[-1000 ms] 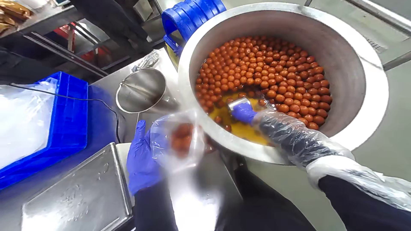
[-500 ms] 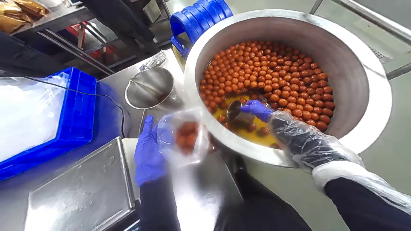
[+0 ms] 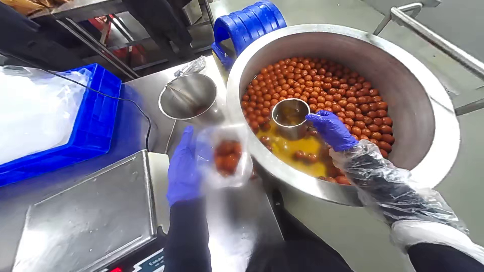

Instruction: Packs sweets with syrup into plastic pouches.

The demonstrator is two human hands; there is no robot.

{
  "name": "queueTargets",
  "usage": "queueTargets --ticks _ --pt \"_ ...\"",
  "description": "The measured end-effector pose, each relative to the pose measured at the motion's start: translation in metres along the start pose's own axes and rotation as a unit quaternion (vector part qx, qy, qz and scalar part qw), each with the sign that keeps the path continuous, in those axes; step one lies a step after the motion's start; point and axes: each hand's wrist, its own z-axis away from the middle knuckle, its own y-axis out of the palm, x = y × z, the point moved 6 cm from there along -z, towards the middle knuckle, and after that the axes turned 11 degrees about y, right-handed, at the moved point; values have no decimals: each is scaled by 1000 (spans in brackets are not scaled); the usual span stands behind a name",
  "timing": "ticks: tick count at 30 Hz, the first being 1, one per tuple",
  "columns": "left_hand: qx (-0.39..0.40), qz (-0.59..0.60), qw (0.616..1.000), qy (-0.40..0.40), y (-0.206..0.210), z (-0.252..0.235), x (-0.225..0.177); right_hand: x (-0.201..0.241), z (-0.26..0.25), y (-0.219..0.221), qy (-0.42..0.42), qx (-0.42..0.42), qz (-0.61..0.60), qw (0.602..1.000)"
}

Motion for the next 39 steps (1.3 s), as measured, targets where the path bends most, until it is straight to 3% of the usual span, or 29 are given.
queueTargets --ticks 8,14,22,39 --pt "32 40 998 -22 0 -1 3 49 39 0 -82 -12 -75 994" --pt "22 21 999 -20 0 -1 2 11 41 1 -29 -60 -88 994" --pt "41 30 999 -13 1 0 1 -26 86 0 21 -93 -141 985" --pt "58 55 997 -9 -3 -1 3 -17 152 5 39 -99 -185 977"
